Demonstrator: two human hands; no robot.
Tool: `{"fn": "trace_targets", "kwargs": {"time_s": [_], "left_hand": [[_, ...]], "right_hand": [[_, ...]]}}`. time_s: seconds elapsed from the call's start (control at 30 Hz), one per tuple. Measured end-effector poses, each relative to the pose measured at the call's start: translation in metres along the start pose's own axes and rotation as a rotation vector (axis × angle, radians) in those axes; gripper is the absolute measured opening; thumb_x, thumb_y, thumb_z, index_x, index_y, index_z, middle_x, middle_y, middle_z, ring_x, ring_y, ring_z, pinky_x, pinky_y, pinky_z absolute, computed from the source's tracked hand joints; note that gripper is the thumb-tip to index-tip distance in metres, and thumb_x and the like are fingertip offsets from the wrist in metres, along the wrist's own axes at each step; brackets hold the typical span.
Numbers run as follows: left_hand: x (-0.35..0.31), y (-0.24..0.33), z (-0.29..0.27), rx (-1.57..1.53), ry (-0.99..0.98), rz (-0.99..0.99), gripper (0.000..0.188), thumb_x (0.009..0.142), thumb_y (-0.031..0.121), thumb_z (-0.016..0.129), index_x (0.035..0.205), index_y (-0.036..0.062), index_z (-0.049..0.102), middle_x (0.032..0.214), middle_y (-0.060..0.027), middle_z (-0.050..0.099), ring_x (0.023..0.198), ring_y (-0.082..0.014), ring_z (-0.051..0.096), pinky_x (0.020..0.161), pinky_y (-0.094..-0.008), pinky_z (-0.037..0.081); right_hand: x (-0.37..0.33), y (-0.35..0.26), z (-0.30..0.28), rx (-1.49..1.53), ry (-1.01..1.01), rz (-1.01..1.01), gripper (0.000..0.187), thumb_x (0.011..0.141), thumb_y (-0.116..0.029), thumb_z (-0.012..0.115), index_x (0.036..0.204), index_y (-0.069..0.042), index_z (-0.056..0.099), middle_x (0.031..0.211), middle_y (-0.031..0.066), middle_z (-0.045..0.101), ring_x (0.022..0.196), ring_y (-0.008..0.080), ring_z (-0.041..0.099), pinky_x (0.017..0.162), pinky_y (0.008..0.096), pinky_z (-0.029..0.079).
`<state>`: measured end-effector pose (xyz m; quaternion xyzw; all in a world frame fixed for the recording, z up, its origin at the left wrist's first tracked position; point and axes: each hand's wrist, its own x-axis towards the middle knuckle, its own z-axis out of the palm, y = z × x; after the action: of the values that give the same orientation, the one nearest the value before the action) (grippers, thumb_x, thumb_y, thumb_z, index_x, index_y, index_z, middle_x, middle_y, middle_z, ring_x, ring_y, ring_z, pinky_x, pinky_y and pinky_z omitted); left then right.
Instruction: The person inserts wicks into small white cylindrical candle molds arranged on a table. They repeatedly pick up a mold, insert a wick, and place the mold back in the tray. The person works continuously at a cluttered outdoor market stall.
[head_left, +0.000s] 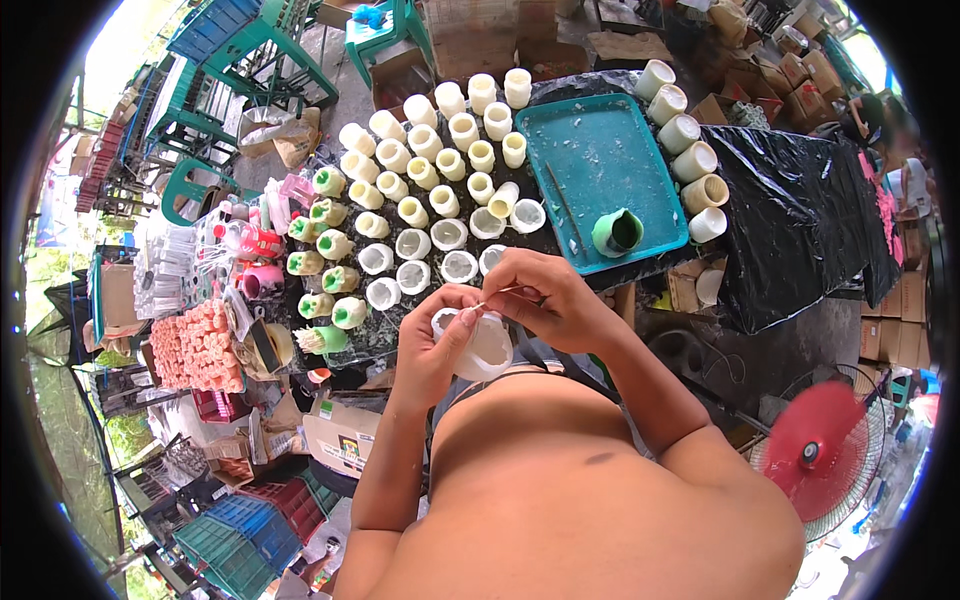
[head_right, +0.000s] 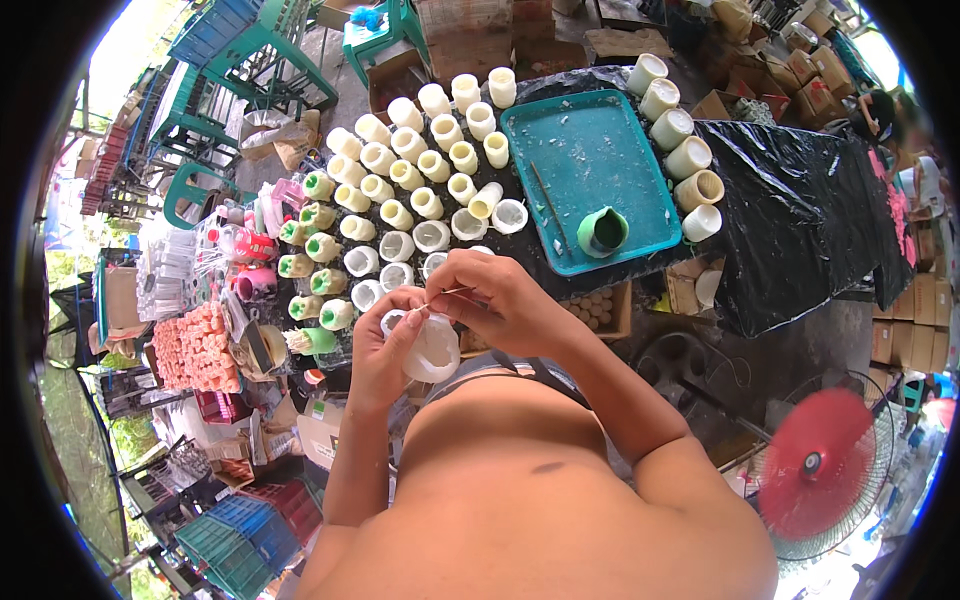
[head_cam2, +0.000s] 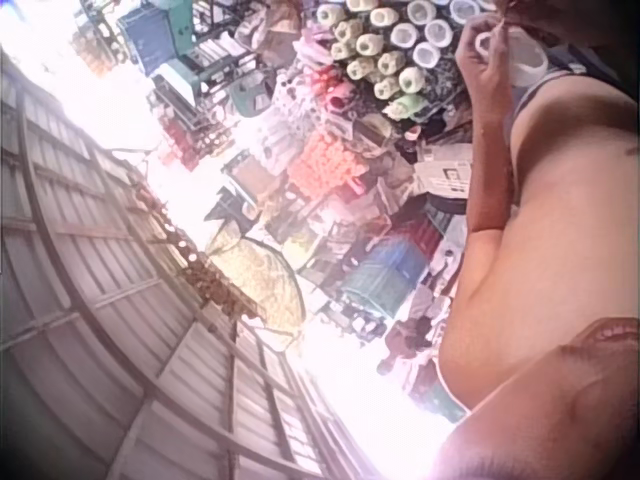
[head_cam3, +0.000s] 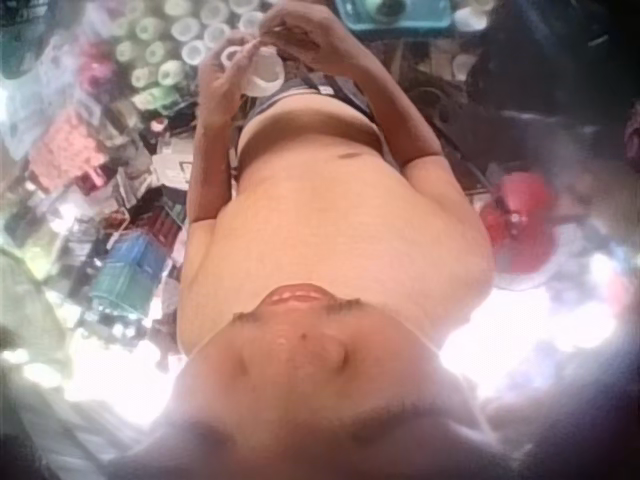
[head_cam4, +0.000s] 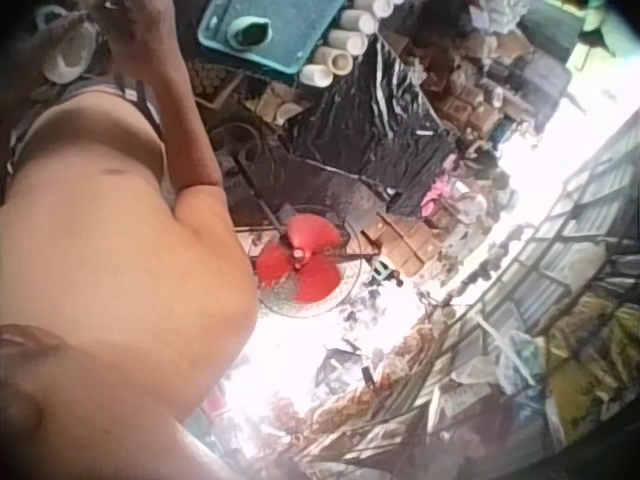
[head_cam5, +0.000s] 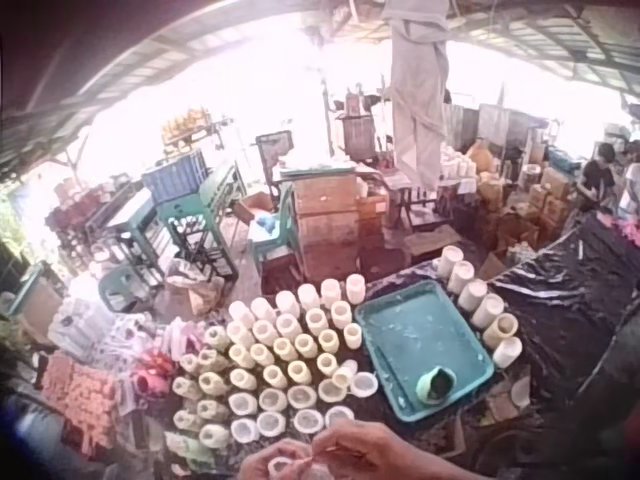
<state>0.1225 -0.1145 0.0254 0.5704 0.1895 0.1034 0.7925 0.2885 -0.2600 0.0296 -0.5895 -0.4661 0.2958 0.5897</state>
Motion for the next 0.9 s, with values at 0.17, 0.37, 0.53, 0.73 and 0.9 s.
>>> {"fn": "trace_targets", "kwargs": {"time_s": [0.17,0.37,0.53,0.73,0.9], "left_hand": [[0.0,-0.006,0.002,-0.028,-0.016,-0.04,0.013,0.108,0.015,0.064,0.109,0.0018,0.065,0.108,-0.0012,0.066,0.096,-0.0059,0.058,0.087,-0.0236,0.048],[-0.002,-0.016,0.001,-0.051,-0.001,0.097,0.013,0.106,0.013,0.068,0.106,0.0007,0.067,0.1,-0.0039,0.068,0.089,-0.0094,0.063,0.08,-0.0254,0.049],[-0.006,-0.014,-0.002,0.033,0.026,0.154,0.009,0.102,0.008,0.071,0.098,0.0003,0.071,0.091,-0.0044,0.069,0.084,-0.0099,0.061,0.075,-0.0257,0.047],[-0.013,-0.014,-0.008,0.127,0.03,0.204,0.005,0.097,0.004,0.073,0.094,-0.0003,0.073,0.086,-0.006,0.069,0.082,-0.0116,0.061,0.075,-0.0262,0.047],[-0.021,-0.016,-0.013,0.182,0.064,0.245,0.004,0.091,0.0,0.075,0.096,-0.001,0.075,0.086,-0.0065,0.071,0.076,-0.0106,0.061,0.067,-0.0248,0.045]], "right_hand": [[-0.002,-0.001,0.005,0.057,0.023,0.069,0.009,0.101,-0.004,0.07,0.108,-0.003,0.065,0.093,0.0069,0.068,0.084,0.0151,0.066,0.073,0.0315,0.053],[-0.01,0.007,0.016,0.297,0.025,0.158,0.007,0.103,-0.004,0.068,0.107,-0.003,0.062,0.091,0.0013,0.062,0.085,0.0078,0.058,0.074,0.0269,0.05],[-0.014,0.004,0.023,0.378,-0.008,0.196,0.007,0.105,-0.006,0.066,0.109,-0.003,0.062,0.093,-0.001,0.059,0.087,0.006,0.055,0.075,0.0256,0.049],[-0.018,0.001,0.029,0.388,-0.01,0.151,0.007,0.105,-0.006,0.067,0.11,-0.003,0.063,0.095,0.0003,0.061,0.087,0.0072,0.058,0.074,0.0264,0.048],[-0.015,-0.012,0.023,0.115,-0.016,0.119,0.007,0.101,-0.002,0.069,0.107,-0.003,0.066,0.096,0.0059,0.064,0.086,0.0135,0.065,0.077,0.0291,0.052]]}}
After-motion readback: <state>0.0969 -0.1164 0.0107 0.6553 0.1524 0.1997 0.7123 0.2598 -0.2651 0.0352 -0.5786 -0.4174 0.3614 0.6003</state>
